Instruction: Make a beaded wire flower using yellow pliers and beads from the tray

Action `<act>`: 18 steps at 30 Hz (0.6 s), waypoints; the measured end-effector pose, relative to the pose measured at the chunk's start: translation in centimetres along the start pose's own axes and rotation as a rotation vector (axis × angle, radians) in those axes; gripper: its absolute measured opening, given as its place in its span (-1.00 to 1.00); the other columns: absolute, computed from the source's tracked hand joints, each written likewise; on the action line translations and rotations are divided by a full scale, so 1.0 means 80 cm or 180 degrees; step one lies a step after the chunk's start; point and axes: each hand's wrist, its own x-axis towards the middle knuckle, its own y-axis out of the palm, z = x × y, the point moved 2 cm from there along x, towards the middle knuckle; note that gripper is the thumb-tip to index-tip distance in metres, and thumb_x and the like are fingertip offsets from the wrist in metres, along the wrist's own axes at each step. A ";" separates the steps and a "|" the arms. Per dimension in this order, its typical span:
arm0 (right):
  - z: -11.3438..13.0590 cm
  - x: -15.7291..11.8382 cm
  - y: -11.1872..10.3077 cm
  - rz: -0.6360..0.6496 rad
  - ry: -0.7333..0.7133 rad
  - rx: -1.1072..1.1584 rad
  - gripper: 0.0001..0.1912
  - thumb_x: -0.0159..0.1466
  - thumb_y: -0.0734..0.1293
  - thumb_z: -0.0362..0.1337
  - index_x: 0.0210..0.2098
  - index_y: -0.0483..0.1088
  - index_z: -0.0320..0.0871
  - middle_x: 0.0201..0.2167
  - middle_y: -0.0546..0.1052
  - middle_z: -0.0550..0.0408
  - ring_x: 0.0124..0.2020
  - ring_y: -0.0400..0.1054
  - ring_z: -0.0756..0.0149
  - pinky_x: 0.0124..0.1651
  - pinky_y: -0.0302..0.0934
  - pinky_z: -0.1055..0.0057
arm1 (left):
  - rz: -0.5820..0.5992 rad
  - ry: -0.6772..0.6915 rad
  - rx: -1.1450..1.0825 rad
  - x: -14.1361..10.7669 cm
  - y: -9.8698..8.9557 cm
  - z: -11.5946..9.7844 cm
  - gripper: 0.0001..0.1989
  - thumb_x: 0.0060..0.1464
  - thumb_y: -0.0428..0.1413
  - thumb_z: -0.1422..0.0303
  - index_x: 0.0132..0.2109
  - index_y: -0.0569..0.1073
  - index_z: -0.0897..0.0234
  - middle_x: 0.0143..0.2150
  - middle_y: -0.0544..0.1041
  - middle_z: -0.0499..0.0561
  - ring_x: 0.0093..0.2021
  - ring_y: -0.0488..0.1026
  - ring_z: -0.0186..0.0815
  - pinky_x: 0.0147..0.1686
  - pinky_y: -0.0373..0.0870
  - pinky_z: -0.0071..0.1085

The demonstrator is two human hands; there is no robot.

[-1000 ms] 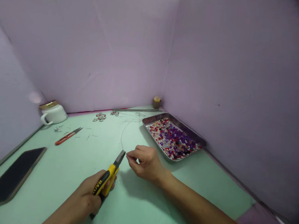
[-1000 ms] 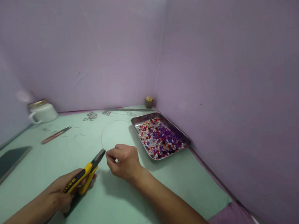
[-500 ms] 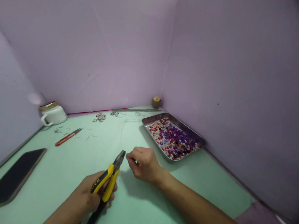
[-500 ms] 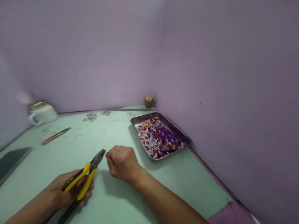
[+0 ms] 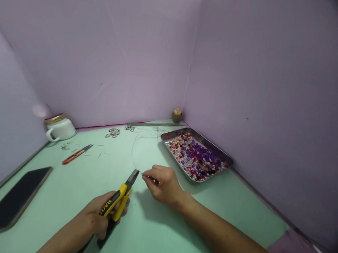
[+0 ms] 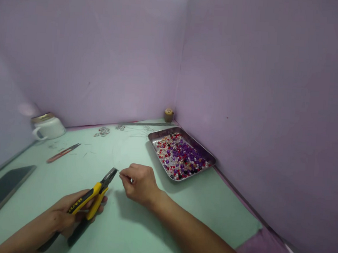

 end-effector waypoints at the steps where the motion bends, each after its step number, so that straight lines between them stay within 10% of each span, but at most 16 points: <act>1: 0.000 0.000 0.000 0.0006 -0.0032 -0.0052 -0.84 0.13 0.20 -0.38 -0.44 0.43 -0.20 -0.62 0.33 0.13 -0.57 0.17 0.46 -0.50 0.00 0.52 | 0.0007 0.0006 0.0058 -0.002 0.001 0.000 -0.64 -0.46 0.03 0.52 -0.34 0.42 0.27 -0.36 0.49 0.01 -0.23 0.39 -0.06 -0.27 0.29 -0.24; 18: -0.001 -0.004 0.004 0.0254 -0.0324 -0.0510 -0.82 0.11 0.18 -0.40 -0.47 0.42 -0.19 -0.64 0.33 0.14 -0.57 0.16 0.44 -0.51 -0.07 0.49 | -0.0005 0.0604 0.0553 -0.057 0.026 -0.042 -0.58 -0.54 -0.11 0.56 -0.38 0.39 0.29 -0.46 0.42 -0.02 -0.44 0.36 -0.24 -0.50 0.26 -0.38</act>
